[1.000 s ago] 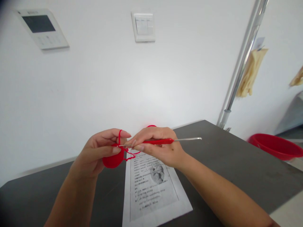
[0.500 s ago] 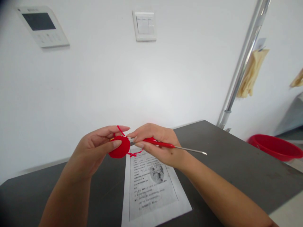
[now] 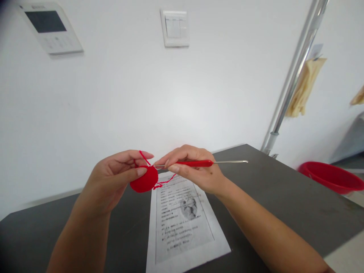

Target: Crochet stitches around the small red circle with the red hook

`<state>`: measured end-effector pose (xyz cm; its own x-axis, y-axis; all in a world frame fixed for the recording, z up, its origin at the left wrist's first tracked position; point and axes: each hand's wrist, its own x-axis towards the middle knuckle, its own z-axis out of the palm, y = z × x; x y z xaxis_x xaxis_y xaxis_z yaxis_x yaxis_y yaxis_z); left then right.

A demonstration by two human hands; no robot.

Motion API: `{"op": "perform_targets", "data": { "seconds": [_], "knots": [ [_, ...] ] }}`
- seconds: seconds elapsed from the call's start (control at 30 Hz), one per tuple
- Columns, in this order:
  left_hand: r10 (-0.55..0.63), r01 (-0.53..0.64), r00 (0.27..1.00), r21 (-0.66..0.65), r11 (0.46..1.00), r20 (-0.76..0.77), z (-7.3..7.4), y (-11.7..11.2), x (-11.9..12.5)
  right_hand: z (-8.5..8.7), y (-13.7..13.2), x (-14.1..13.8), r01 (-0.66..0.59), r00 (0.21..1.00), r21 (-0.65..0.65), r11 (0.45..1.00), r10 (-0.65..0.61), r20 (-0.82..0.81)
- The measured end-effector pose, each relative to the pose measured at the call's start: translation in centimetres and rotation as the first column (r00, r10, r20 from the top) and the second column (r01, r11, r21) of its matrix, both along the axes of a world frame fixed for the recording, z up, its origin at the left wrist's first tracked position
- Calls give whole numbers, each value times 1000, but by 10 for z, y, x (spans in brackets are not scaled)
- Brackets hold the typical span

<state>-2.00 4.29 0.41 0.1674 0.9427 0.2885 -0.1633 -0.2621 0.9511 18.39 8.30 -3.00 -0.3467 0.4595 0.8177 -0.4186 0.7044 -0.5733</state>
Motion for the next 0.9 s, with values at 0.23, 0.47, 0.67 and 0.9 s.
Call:
{"op": "perform_targets", "data": {
  "seconds": [0.23,0.47,0.67,0.9],
  "knots": [
    [54,-54,997,12,998,-51,0,0,2,4,2,10,84,984,208,975,-114,138],
    [112,-106,986,59,993,-123,-7,3,1,8,-1,15,153,938,344,926,-246,244],
    [283,-214,906,238,947,-315,-8,-3,2,9,-4,13,251,888,428,868,-382,255],
    [512,-101,697,638,763,-502,-1,-15,12,8,-7,4,288,861,589,755,-473,185]
  ]
}}
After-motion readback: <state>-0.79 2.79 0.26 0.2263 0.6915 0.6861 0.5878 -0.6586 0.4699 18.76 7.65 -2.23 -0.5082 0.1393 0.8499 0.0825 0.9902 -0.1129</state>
